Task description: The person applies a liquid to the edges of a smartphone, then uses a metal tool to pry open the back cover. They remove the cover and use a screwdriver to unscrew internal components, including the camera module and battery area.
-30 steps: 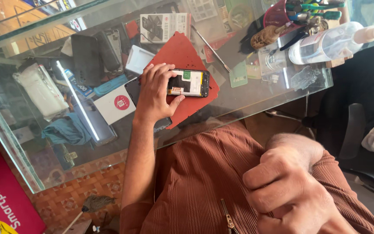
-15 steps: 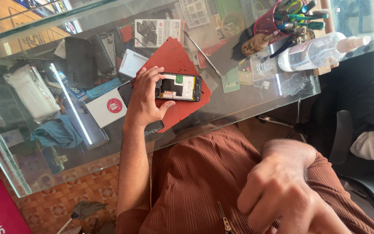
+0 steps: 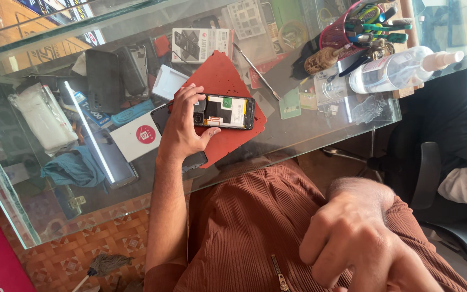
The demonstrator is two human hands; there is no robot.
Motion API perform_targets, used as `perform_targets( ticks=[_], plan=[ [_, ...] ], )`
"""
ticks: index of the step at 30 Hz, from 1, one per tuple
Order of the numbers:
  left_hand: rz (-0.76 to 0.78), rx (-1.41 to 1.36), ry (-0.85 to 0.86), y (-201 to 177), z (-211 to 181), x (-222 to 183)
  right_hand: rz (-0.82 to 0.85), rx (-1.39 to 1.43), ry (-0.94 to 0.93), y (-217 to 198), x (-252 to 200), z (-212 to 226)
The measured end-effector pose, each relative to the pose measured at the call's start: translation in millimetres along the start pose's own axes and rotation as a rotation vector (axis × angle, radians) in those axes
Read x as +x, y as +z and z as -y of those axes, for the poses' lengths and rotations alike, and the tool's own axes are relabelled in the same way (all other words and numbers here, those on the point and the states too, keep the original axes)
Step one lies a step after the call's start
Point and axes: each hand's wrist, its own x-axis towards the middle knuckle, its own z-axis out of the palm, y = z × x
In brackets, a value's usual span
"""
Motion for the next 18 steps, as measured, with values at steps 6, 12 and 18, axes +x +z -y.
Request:
perform_targets(
  ticks=[6, 12, 18],
  plan=[
    [-0.008, 0.0, 0.014, 0, 3, 0, 0.02, -0.105, -0.126, 4, -6, -3],
    [-0.01, -0.001, 0.025, 1, 4, -1, 0.029, -0.044, -0.103, -3, 8, -3],
    [0.0, 0.014, 0.012, 3, 4, -3, -0.764, -0.665, 0.178, 16, 47, 22]
  ],
)
